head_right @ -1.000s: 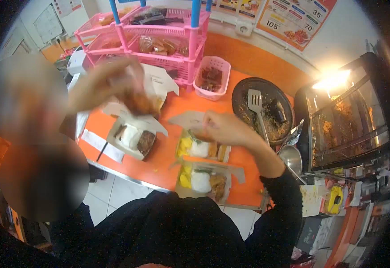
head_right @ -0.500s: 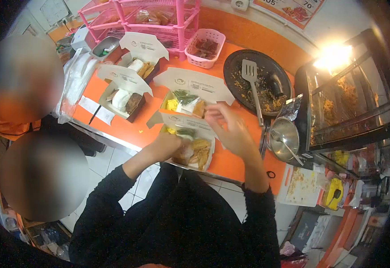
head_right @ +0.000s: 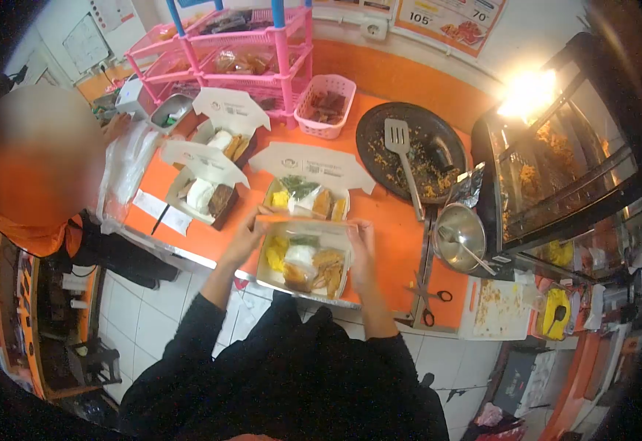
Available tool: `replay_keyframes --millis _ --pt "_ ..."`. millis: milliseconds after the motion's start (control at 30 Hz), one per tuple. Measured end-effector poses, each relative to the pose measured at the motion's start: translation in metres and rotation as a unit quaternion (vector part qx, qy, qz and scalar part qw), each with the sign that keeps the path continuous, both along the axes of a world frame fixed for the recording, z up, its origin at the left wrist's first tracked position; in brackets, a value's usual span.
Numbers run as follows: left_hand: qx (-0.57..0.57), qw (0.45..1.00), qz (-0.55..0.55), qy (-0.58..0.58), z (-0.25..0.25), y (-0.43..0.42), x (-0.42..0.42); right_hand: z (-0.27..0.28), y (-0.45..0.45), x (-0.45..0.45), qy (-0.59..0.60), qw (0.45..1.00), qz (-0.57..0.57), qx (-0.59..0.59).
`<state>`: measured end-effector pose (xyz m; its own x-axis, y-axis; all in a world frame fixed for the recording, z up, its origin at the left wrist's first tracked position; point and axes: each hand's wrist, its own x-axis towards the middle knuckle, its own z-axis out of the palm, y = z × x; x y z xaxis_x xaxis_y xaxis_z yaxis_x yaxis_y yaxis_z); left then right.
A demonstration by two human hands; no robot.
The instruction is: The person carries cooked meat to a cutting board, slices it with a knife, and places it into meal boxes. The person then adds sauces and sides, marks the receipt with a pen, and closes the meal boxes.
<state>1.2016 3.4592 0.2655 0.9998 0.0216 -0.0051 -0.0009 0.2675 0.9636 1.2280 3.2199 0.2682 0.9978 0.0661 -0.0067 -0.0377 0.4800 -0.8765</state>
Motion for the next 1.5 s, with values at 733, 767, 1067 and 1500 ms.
replay_keyframes --millis 733,767,1067,1500 --pt "-0.002 0.978 -0.166 0.128 -0.029 0.008 -0.079 -0.032 -0.036 -0.071 0.012 0.97 0.201 -0.133" --pt "0.014 0.979 -0.162 0.12 -0.019 0.006 -0.078 -0.029 -0.039 -0.068 -0.035 0.954 0.196 -0.224" --pt "0.169 0.962 -0.156 0.15 0.036 -0.001 -0.06 0.037 -0.036 -0.049 0.077 0.907 0.207 -0.358" --pt "0.473 0.871 -0.033 -0.131 -0.038 0.02 -0.094 -0.032 -0.061 -0.069 -0.321 0.735 0.08 -0.591"
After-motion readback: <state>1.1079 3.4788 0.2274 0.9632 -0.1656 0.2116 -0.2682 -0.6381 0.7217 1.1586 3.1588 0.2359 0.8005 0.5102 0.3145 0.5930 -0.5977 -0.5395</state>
